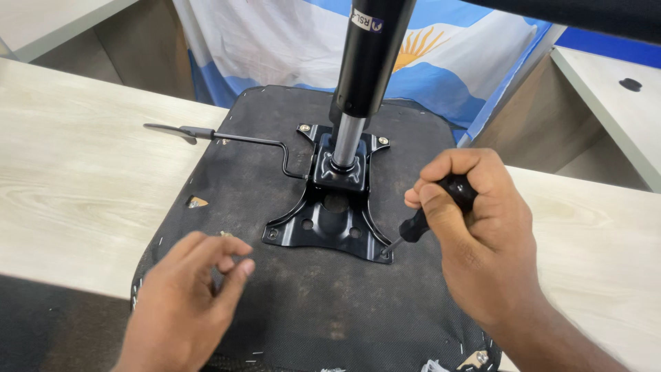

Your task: The person uses a screwdriver to remove screws from the underside of an office chair seat, detaching the metal mounting bracket and gas lift assembly. The bracket and screws are placed on the table as the seat is separated from the lift.

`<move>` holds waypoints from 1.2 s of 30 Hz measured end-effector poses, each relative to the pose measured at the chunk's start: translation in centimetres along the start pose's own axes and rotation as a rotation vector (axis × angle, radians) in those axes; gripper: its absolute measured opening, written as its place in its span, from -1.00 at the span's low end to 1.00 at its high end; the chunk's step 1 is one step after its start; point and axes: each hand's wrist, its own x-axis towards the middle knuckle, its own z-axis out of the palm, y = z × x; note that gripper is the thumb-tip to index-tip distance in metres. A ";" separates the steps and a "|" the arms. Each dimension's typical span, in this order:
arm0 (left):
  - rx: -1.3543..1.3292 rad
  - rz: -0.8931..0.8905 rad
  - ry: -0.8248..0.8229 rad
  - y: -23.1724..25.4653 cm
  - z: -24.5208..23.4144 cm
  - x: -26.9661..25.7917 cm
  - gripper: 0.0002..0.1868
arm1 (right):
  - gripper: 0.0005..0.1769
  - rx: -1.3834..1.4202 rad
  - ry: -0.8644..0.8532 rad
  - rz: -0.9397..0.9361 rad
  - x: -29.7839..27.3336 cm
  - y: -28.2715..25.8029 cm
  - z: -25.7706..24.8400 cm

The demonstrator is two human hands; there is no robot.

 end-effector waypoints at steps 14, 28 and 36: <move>0.063 0.261 -0.166 3.5 5.6 0.3 -0.87 | -0.77 0.018 0.045 0.082 0.2 -0.2 -5.0; 0.014 0.576 -0.050 1.1 6.1 -2.1 -0.84 | -0.77 -0.122 0.166 0.214 -5.9 -1.6 -8.3; 0.211 0.463 -0.071 0.4 8.5 -3.2 -0.79 | -0.63 -0.124 0.142 0.366 -7.7 -0.8 -10.6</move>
